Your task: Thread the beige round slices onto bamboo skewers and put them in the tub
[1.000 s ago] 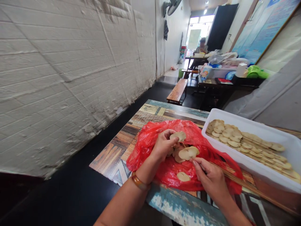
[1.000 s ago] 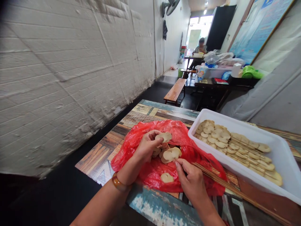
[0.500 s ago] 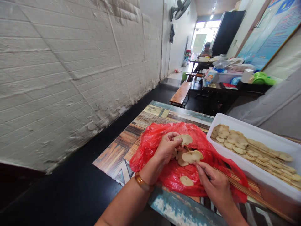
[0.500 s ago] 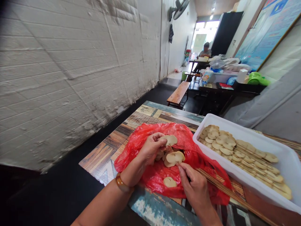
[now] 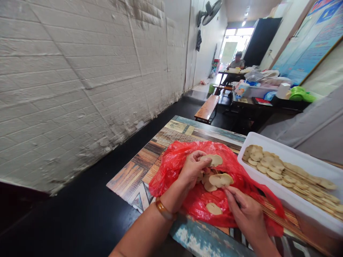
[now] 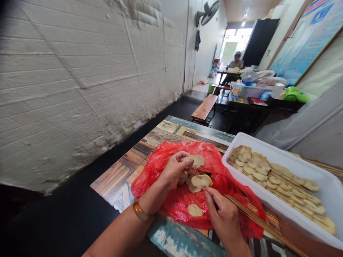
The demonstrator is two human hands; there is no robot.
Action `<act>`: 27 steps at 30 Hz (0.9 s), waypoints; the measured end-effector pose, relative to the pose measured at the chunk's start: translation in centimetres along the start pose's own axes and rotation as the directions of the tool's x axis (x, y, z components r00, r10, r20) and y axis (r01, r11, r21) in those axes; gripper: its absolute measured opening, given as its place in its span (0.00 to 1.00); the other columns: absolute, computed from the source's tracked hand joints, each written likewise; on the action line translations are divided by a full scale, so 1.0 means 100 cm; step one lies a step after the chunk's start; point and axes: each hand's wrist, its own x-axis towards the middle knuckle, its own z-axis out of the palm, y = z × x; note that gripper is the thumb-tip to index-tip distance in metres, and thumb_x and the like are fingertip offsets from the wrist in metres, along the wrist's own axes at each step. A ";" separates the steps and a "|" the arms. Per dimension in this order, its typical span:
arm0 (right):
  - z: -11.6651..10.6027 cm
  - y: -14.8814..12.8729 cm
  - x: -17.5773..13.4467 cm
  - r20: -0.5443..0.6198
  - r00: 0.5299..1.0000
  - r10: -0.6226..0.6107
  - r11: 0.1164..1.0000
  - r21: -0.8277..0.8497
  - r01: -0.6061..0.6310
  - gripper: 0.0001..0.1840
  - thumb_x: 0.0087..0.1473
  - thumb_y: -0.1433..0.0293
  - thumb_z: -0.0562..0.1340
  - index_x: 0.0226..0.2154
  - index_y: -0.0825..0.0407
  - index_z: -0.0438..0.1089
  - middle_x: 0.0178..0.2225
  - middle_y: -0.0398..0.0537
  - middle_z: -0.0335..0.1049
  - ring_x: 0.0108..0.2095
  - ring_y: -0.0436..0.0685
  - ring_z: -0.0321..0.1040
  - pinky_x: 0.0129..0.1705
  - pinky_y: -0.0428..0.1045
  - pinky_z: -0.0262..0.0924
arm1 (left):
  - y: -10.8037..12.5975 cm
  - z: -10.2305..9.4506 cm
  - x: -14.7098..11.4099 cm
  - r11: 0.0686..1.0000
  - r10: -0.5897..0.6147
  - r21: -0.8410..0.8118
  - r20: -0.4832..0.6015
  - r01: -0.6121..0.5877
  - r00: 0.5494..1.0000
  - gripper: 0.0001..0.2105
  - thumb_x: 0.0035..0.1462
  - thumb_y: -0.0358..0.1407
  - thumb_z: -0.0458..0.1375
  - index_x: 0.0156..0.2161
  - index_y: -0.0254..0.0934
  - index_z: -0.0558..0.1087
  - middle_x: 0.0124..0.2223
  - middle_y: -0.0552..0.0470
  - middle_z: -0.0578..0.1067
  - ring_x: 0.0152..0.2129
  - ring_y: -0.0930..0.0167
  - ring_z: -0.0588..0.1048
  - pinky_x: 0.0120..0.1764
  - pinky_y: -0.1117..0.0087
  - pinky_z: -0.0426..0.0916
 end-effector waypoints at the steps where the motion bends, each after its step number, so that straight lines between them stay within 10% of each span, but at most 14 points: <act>1: 0.000 -0.001 0.000 -0.002 1.000 -0.008 1.000 -0.002 0.008 0.16 0.61 0.64 0.53 0.36 0.54 0.73 0.33 0.51 0.78 0.32 0.57 0.76 0.35 0.49 0.70 | 0.000 0.000 0.000 1.000 -0.011 0.000 -0.002 0.011 1.000 0.16 0.38 0.40 0.67 0.30 0.32 0.69 0.24 0.54 0.73 0.16 0.77 0.69 0.21 0.78 0.61; 27: 0.000 0.001 0.000 -0.066 0.992 -0.111 0.992 -0.068 0.106 0.15 0.61 0.65 0.53 0.36 0.54 0.73 0.32 0.50 0.79 0.31 0.57 0.77 0.34 0.49 0.71 | -0.001 -0.003 0.004 0.996 -0.075 -0.052 0.019 0.076 0.997 0.18 0.35 0.43 0.69 0.27 0.31 0.72 0.23 0.51 0.73 0.19 0.75 0.71 0.26 0.73 0.67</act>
